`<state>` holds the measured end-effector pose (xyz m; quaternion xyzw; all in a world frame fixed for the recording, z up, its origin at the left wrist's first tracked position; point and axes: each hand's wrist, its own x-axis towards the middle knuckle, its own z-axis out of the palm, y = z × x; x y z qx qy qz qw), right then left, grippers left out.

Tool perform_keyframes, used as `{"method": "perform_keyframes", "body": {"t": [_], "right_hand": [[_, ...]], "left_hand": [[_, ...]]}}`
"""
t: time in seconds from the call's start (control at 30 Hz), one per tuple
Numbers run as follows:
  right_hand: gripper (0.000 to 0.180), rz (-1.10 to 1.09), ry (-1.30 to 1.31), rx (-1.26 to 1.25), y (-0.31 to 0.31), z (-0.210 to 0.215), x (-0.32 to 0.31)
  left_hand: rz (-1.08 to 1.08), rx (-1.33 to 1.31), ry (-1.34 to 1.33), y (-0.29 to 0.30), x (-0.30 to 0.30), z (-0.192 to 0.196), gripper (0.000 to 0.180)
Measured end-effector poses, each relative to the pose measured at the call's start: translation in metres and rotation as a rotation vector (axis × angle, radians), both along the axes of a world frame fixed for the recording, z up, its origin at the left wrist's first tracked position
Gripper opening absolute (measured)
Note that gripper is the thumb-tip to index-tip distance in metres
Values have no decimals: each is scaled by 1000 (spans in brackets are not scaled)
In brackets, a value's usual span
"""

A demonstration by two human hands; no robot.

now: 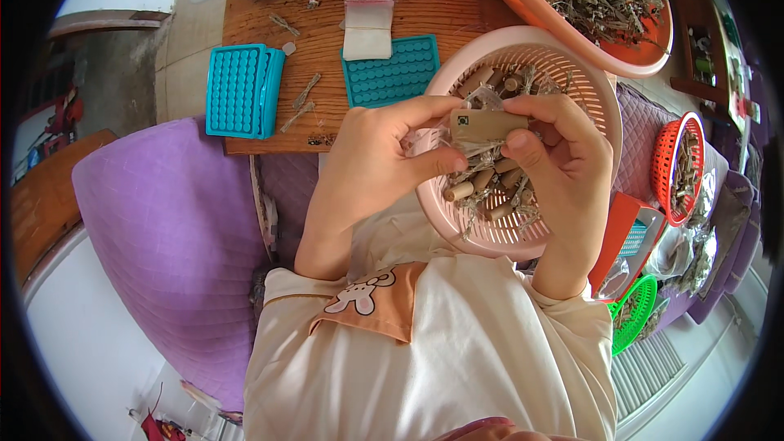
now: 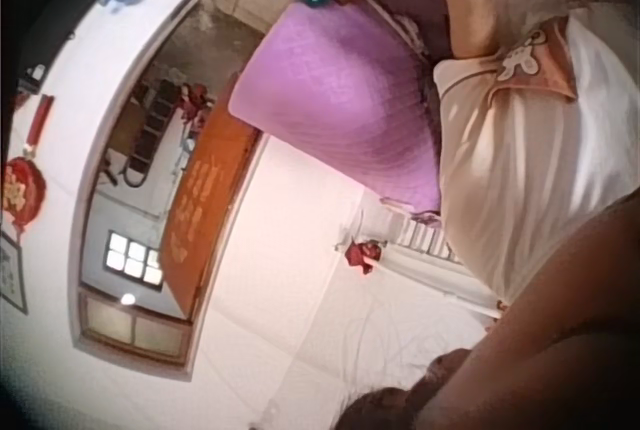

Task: The person sits at a low table and repeatedly picks up small, clear plastic bags containing dried plant material. They open the bags, add more dried herbs from a pink basket, and seal the bags. The filled bags are placed on a teal silicone mat on the table.

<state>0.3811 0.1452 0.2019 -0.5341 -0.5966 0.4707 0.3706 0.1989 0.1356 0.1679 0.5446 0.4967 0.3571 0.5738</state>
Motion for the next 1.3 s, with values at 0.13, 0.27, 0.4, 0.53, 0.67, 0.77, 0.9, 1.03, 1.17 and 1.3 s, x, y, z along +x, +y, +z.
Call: {"method": "perform_keyframes", "body": {"t": [0.13,0.27,0.4,0.53,0.67,0.77,0.9,1.03,1.17,1.3], "right_hand": [[18,80,-152,16,3,5,1],[17,240,-279,92,7,6,3],[15,421,-379,159,10,6,7],[16,113,-189,238,2,-5,-1],[21,120,-271,542,0,-19,2],[30,157,-250,480,-5,-22,2],[31,158,-125,338,-9,-30,2],[27,191,-98,354,-3,-38,8],[21,-152,576,-27,-12,-37,-14],[28,-136,538,-255,-12,-37,-12]], "left_hand": [[78,113,8,-6,9,-12,39],[-9,117,155,-8,11,-3,38],[-68,27,187,-9,14,5,36],[-24,-14,-76,-8,12,-5,35],[65,-70,-342,-9,17,-7,35],[75,-155,-402,-5,14,-7,35],[51,-179,-369,-5,16,-11,33],[53,-166,-451,-6,25,-13,31],[60,-152,-482,-3,25,-9,32],[139,-14,-419,-7,32,-23,36]]}}
